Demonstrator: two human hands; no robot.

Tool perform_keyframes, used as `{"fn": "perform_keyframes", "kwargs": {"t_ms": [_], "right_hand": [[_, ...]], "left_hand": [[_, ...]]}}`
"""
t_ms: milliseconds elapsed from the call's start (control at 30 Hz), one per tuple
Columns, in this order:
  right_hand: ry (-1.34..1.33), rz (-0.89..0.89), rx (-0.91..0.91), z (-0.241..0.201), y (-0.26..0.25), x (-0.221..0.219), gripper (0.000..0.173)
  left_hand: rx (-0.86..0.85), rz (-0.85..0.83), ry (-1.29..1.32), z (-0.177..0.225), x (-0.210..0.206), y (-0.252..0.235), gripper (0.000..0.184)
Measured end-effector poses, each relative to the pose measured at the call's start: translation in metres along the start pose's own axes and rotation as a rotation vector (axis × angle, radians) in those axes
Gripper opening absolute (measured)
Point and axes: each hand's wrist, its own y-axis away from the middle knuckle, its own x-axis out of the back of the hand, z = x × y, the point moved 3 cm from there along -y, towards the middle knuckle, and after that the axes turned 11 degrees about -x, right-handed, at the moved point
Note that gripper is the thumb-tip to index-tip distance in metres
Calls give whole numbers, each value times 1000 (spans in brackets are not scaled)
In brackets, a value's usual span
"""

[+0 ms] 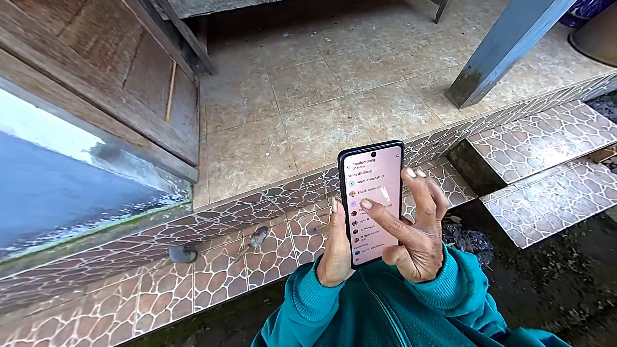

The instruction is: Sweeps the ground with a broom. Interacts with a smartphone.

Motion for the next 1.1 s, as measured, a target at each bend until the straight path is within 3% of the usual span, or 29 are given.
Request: {"fn": "perform_keyframes", "kwargs": {"t_ms": [267, 1100], "right_hand": [[-83, 125, -43, 7, 1, 14, 57], [-198, 145, -121, 16, 4, 19, 53]], "left_hand": [[27, -59, 62, 1, -2, -2, 60], [121, -71, 135, 0, 1, -3, 71]]}}
